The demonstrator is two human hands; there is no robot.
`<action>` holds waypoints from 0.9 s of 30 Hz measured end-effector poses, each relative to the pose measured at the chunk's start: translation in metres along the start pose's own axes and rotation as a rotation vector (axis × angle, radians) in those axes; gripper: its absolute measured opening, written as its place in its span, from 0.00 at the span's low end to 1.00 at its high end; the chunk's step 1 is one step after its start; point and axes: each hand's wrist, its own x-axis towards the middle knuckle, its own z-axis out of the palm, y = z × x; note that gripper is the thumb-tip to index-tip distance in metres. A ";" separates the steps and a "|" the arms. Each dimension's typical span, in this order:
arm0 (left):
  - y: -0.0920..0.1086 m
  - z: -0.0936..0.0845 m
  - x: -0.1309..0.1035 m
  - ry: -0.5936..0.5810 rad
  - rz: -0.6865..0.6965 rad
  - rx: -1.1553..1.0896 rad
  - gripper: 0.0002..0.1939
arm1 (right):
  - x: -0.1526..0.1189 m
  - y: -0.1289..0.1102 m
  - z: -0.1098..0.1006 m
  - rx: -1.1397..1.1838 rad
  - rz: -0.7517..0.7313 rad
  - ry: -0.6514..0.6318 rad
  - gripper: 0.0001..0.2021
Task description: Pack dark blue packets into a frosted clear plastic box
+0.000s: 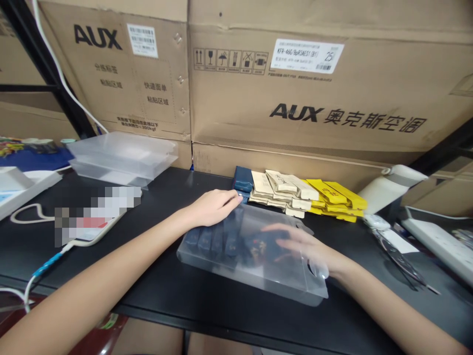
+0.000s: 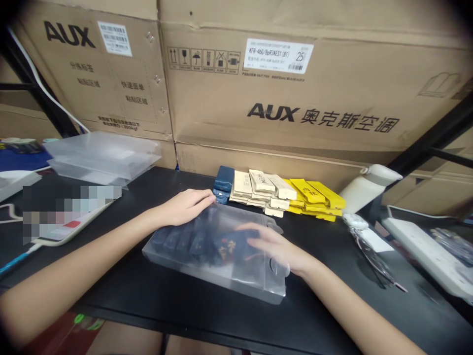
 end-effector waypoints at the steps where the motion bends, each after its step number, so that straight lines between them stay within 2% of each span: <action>1: 0.000 0.000 0.000 0.005 -0.003 0.003 0.20 | 0.000 0.001 0.000 0.003 0.000 0.018 0.17; 12: 0.003 0.003 -0.001 0.060 -0.057 0.004 0.20 | 0.010 0.015 -0.011 0.040 -0.091 0.162 0.15; 19: 0.003 0.003 0.000 0.080 -0.062 -0.012 0.20 | 0.011 0.008 -0.009 -0.018 -0.120 0.249 0.21; 27: -0.001 0.004 0.000 0.097 -0.080 -0.059 0.19 | 0.014 0.012 -0.015 0.059 -0.005 0.247 0.14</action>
